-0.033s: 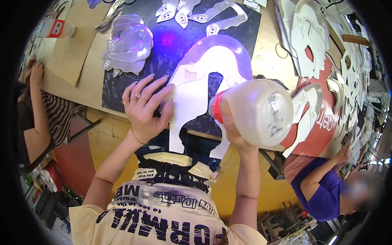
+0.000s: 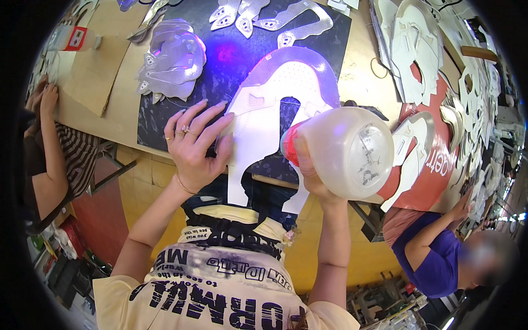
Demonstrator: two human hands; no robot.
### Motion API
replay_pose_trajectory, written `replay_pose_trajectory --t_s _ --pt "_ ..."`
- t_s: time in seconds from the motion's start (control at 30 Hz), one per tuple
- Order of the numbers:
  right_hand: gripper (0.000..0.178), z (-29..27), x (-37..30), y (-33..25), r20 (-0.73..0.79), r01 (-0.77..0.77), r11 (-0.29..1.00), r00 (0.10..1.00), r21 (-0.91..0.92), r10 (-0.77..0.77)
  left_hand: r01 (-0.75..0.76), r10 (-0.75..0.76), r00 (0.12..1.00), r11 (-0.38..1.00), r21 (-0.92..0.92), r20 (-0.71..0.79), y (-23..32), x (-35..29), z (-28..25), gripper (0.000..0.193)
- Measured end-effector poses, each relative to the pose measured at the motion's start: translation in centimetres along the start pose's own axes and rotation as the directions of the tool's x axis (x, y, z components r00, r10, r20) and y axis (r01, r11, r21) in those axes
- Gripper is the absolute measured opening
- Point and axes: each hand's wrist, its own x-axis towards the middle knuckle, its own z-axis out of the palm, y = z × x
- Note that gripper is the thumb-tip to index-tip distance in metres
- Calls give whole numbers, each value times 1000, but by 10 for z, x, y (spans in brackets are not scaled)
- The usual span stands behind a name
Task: The person applies glue to a white shoe-shaped base and attaches small transparent plastic pieces, then uses a hammer to secure them. The person repeats this process with additional pieces, arranging them on the base under a UV lamp.
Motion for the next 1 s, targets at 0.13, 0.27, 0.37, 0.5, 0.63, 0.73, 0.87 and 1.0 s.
replay_pose_trajectory --t_s 0.13,0.27,0.37,0.5,0.63,0.73,0.87,1.0 --pt "43 -1 -6 9 101 17 999 995 -40 -13 -12 12 1000 1000 0 9 -1 0 0 30" --pt "46 -9 -12 17 112 -67 997 992 32 63 -32 31 999 999 3 15 -5 3 1 31" --pt "49 -22 -8 22 -143 -57 978 986 199 86 -12 12 1000 1000 -11 -6 -5 4 2 33" --pt "52 -26 3 23 -311 -70 966 939 250 148 43 -43 999 999 32 18 -1 5 0 38" --pt "53 -7 3 21 -128 -8 999 992 49 14 89 -93 993 995 52 67 1 7 -2 37" --pt "54 -1 1 20 57 39 999 998 -30 -37 66 -70 996 996 57 62 0 8 -3 36" --pt "56 -14 -9 22 223 -13 1000 975 -22 17 77 -82 993 995 57 84 2 10 -5 35" --pt "57 -34 -19 29 112 -265 915 964 303 242 174 -158 973 981 -83 168 3 16 -15 31"
